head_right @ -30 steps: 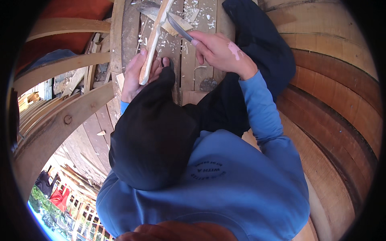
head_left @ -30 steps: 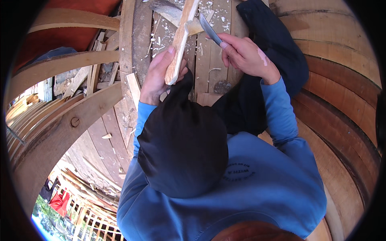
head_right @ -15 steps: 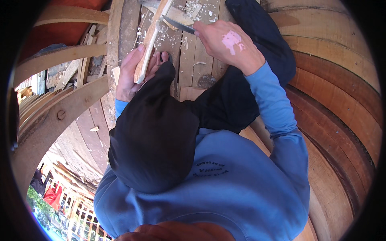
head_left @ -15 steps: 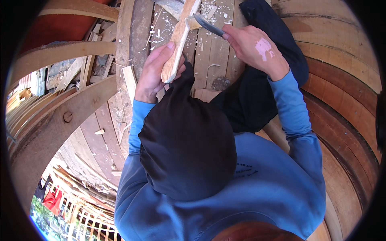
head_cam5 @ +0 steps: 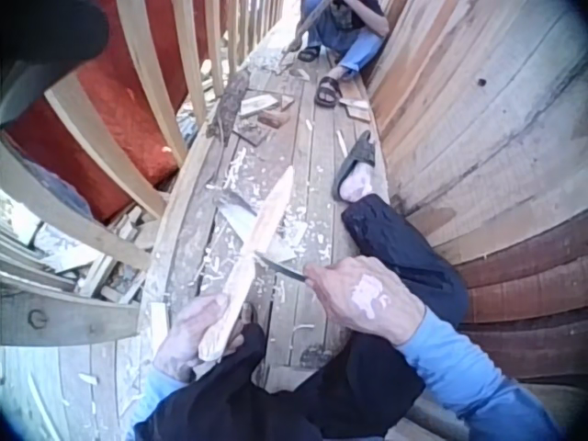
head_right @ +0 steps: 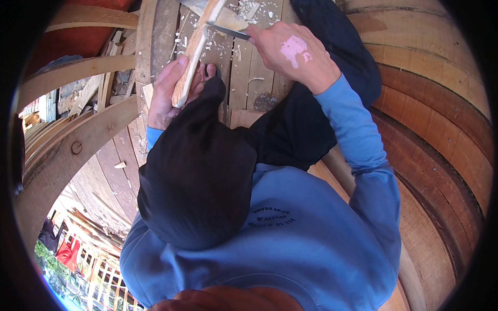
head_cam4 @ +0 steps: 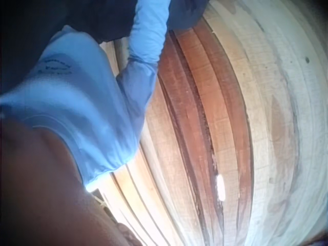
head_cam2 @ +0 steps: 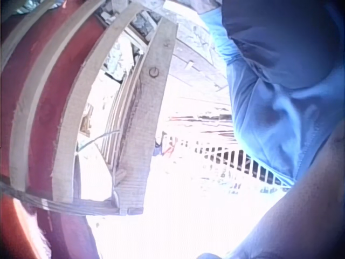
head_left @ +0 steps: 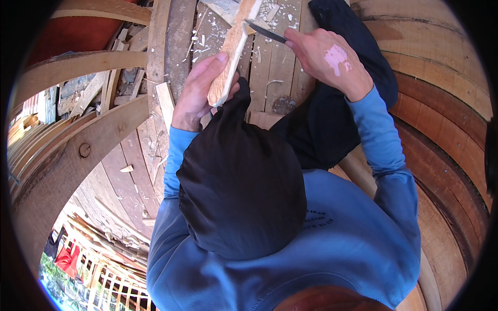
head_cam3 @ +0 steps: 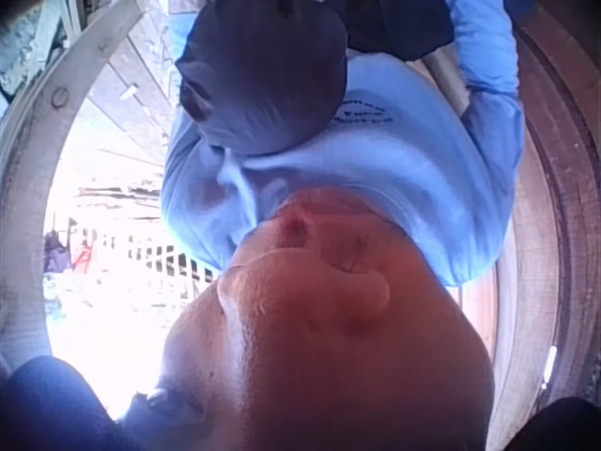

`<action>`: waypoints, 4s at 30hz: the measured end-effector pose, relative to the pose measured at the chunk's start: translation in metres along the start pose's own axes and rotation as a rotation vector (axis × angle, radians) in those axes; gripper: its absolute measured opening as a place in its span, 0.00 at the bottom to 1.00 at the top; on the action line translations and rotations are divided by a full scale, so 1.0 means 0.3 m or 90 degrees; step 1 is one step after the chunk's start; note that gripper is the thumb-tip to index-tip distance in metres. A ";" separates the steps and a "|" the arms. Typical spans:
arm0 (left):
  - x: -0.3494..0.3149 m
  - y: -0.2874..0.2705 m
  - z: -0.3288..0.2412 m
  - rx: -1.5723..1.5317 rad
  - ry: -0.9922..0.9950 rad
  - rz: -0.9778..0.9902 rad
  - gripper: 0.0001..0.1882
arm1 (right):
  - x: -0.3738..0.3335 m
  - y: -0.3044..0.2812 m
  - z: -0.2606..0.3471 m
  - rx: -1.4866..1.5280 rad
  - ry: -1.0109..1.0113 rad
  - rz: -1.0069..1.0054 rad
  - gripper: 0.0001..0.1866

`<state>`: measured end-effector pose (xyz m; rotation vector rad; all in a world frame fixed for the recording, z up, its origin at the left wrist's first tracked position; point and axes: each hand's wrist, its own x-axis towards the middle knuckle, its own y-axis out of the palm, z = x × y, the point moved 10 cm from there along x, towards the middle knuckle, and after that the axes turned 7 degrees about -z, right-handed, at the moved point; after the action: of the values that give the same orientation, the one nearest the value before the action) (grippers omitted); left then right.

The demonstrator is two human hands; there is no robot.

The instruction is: The person carves a piece of wood into a decorative shape using a knife, holding the wood against their foot for stability and shaving off layers while sitting on a wooden floor.

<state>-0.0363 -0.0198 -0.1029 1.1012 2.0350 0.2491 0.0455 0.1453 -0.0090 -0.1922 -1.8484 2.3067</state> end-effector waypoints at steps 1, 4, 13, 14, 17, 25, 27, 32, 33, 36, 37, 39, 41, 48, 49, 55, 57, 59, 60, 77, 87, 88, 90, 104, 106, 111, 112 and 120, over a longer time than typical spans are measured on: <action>0.001 -0.004 -0.001 0.006 0.006 -0.015 0.22 | 0.001 0.000 0.002 -0.008 -0.004 0.001 0.07; 0.005 -0.016 0.005 0.024 0.010 -0.051 0.23 | 0.000 0.001 0.004 -0.039 -0.029 -0.006 0.08; 0.062 -0.084 0.079 0.089 -0.061 -0.041 0.25 | 0.017 0.082 -0.029 -0.086 -0.090 0.020 0.10; 0.081 -0.093 0.099 0.081 -0.075 -0.051 0.24 | 0.017 0.118 -0.045 -0.090 -0.084 0.035 0.10; 0.190 -0.112 0.194 -0.001 -0.107 0.075 0.20 | 0.013 0.248 -0.101 -0.101 -0.059 0.087 0.10; 0.352 -0.165 0.328 -0.141 -0.170 0.191 0.19 | 0.080 0.378 -0.079 -0.190 -0.094 0.183 0.08; 0.356 -0.172 0.326 -0.095 -0.159 0.205 0.20 | 0.088 0.419 -0.082 -0.204 -0.134 0.139 0.09; 0.361 -0.249 0.337 0.107 -0.157 0.130 0.21 | 0.117 0.447 -0.053 -0.227 -0.170 0.048 0.11; 0.362 -0.263 0.345 0.138 -0.174 0.084 0.20 | 0.117 0.462 -0.055 -0.235 -0.170 0.049 0.11; 0.359 -0.273 0.345 0.218 -0.206 -0.033 0.19 | 0.114 0.520 -0.063 -0.259 -0.179 0.070 0.10; 0.363 -0.263 0.338 0.238 -0.203 -0.056 0.18 | 0.116 0.538 -0.068 -0.268 -0.183 0.078 0.10; 0.405 -0.272 0.344 0.292 -0.148 -0.044 0.19 | 0.116 0.575 -0.072 -0.287 -0.187 0.098 0.09; 0.453 -0.314 0.383 0.458 -0.128 -0.085 0.22 | 0.118 0.619 -0.078 -0.303 -0.188 0.123 0.09; 0.441 -0.260 0.319 0.668 -0.086 -0.148 0.30 | 0.108 0.715 -0.107 -0.351 -0.183 0.187 0.09; 0.452 -0.263 0.316 0.682 -0.047 -0.157 0.30 | 0.105 0.720 -0.115 -0.341 -0.176 0.205 0.09; 0.517 -0.281 0.350 0.749 0.079 -0.140 0.31 | 0.096 0.744 -0.115 -0.382 -0.173 0.209 0.10; 0.516 -0.277 0.330 0.784 0.110 -0.145 0.31 | 0.121 0.732 -0.071 -0.417 -0.128 0.341 0.10; 0.513 -0.274 0.320 0.784 0.112 -0.144 0.30 | 0.117 0.711 -0.046 -0.436 -0.080 0.395 0.10; 0.510 -0.273 0.316 0.784 0.112 -0.144 0.29 | 0.116 0.701 -0.042 -0.436 -0.059 0.382 0.10; 0.523 -0.291 0.319 0.818 0.127 -0.138 0.25 | 0.156 0.736 -0.196 -0.185 -0.235 0.367 0.12; 0.501 -0.278 0.311 0.783 0.091 -0.113 0.27 | 0.120 0.675 -0.162 -0.316 -0.196 0.117 0.08; 0.511 -0.273 0.311 0.779 0.103 -0.109 0.27 | 0.117 0.691 -0.182 -0.296 -0.148 0.134 0.07; 0.522 -0.268 0.314 0.767 0.121 -0.107 0.28 | 0.112 0.711 -0.138 -0.343 -0.194 0.140 0.08; 0.468 -0.249 0.264 0.724 0.041 -0.158 0.25 | 0.183 0.698 -0.061 -0.345 -0.084 0.360 0.11; 0.482 -0.264 0.275 0.739 0.120 -0.181 0.25 | 0.121 0.655 -0.082 -0.223 0.016 0.250 0.13; 0.512 -0.250 0.290 0.822 0.268 -0.174 0.24 | 0.090 0.660 -0.103 -0.291 -0.058 0.212 0.15; 0.508 -0.253 0.297 0.798 0.187 -0.160 0.23 | 0.063 0.666 -0.101 -0.271 -0.060 0.220 0.15; 0.514 -0.252 0.317 0.799 0.171 -0.161 0.22 | 0.105 0.620 -0.160 -0.143 0.037 0.181 0.20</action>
<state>-0.0620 0.0364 -0.2892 1.5014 2.5433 -1.2261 0.0140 0.1587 -0.2007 -0.5814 -2.1690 2.2272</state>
